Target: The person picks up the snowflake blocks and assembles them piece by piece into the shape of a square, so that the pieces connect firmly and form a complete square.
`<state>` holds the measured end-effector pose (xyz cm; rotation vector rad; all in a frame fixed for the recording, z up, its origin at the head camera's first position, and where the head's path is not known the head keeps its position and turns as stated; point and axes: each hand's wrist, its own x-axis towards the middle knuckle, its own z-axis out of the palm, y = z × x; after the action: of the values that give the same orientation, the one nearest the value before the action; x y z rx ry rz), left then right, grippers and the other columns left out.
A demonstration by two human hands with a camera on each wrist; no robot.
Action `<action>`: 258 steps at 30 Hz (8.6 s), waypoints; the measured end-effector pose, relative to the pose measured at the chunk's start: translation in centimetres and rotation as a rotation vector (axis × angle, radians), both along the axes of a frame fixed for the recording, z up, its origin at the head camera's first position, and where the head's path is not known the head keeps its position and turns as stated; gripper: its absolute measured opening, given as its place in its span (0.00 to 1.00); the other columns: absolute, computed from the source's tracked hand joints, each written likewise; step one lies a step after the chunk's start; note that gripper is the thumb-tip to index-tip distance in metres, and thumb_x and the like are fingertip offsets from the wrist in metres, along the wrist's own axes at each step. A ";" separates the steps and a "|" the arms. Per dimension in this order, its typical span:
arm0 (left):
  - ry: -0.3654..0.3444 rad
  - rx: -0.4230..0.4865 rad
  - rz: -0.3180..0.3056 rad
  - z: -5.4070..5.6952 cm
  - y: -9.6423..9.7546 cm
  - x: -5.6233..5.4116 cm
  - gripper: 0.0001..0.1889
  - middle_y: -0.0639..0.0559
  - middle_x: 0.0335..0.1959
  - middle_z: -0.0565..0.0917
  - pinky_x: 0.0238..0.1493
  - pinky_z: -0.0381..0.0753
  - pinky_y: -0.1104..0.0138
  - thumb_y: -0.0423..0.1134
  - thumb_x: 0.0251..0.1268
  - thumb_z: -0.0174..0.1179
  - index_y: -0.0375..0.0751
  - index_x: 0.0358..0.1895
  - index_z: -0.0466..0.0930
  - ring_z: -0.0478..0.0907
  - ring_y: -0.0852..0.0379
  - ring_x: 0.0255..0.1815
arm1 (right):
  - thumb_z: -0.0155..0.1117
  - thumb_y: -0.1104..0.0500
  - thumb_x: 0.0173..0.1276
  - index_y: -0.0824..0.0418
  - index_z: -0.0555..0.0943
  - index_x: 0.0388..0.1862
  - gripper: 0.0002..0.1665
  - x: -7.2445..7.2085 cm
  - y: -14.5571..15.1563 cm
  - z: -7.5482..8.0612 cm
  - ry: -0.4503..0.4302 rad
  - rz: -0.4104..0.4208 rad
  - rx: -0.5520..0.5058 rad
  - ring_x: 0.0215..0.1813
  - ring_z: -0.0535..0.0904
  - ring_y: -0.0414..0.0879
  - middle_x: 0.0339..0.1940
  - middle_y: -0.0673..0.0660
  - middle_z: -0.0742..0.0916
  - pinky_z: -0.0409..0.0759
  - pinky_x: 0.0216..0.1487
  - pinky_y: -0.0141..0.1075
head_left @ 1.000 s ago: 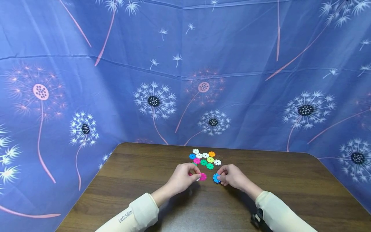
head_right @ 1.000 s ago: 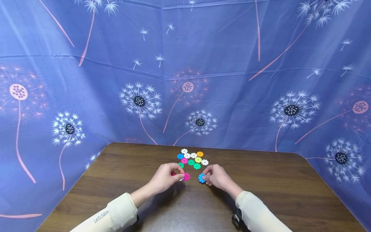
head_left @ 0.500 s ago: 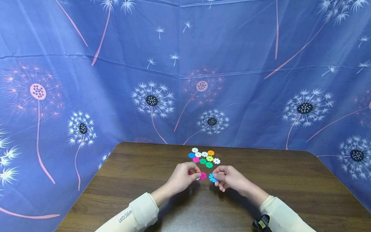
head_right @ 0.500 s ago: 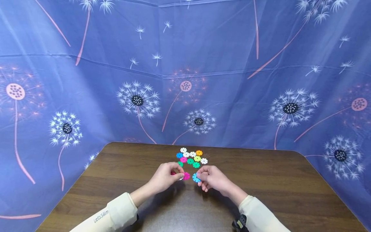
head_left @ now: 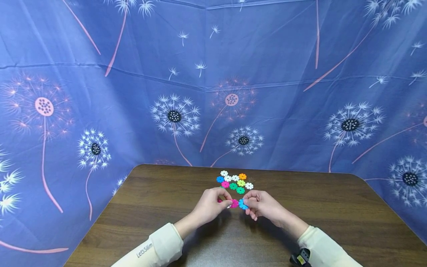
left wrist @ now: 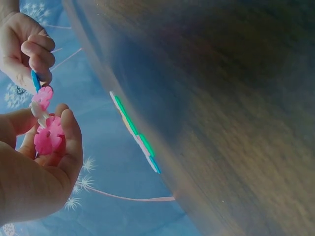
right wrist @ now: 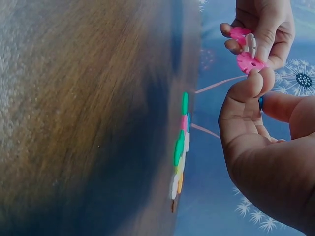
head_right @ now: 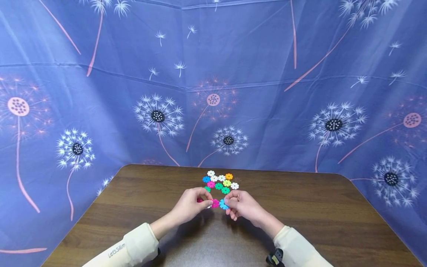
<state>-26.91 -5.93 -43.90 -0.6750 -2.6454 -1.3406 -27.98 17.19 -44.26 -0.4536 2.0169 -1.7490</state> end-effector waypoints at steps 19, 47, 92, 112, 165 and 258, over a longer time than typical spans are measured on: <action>0.129 0.036 0.011 -0.3 0.4 0.4 0.05 0.62 0.30 0.81 0.27 0.76 0.72 0.33 0.60 0.73 0.47 0.32 0.86 0.72 0.67 0.24 | 0.55 0.64 0.78 0.72 0.70 0.47 0.09 0.3 -0.4 -0.1 -0.083 -0.018 -0.109 0.25 0.79 0.41 0.28 0.57 0.86 0.81 0.31 0.32; 0.228 0.097 0.087 0.6 1.5 1.6 0.03 0.60 0.31 0.84 0.30 0.77 0.73 0.35 0.60 0.73 0.41 0.32 0.89 0.75 0.65 0.31 | 0.56 0.68 0.76 0.69 0.70 0.45 0.05 0.8 -0.8 0.1 -0.117 -0.050 -0.251 0.25 0.81 0.39 0.27 0.56 0.87 0.81 0.31 0.30; -0.562 0.484 -0.021 0.3 0.0 2.3 0.04 0.38 0.33 0.87 0.27 0.80 0.68 0.31 0.69 0.60 0.32 0.39 0.77 0.80 0.61 0.27 | 0.68 0.64 0.69 0.62 0.79 0.41 0.06 -9.2 2.2 -2.3 0.578 -0.122 0.705 0.29 0.73 0.44 0.28 0.52 0.81 0.72 0.31 0.39; -0.545 0.455 -0.004 -0.2 0.2 2.3 0.05 0.47 0.28 0.85 0.23 0.74 0.70 0.33 0.70 0.61 0.33 0.41 0.78 0.75 0.62 0.25 | 0.79 0.65 0.57 0.62 0.79 0.36 0.14 -7.8 2.0 -2.2 0.612 -0.014 0.730 0.34 0.72 0.44 0.29 0.53 0.79 0.72 0.38 0.40; -0.543 0.542 0.064 0.4 1.0 2.7 0.08 0.36 0.26 0.87 0.20 0.83 0.67 0.31 0.70 0.62 0.29 0.33 0.79 0.79 0.61 0.17 | 0.71 0.66 0.67 0.62 0.83 0.34 0.04 2.9 -1.4 -0.7 0.520 -0.122 0.154 0.29 0.86 0.47 0.26 0.53 0.87 0.86 0.32 0.44; -0.494 0.282 -0.011 1.3 -1.0 2.5 0.05 0.48 0.24 0.84 0.21 0.85 0.59 0.27 0.55 0.75 0.31 0.32 0.88 0.78 0.60 0.20 | 0.75 0.69 0.60 0.62 0.76 0.37 0.14 -8.9 3.5 -2.6 0.517 -0.015 0.570 0.30 0.71 0.43 0.26 0.50 0.76 0.69 0.35 0.35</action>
<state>-24.44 -6.90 -42.58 -0.3552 -2.6986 -2.0594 -36.83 20.64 -46.85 -0.7445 2.7451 -1.0389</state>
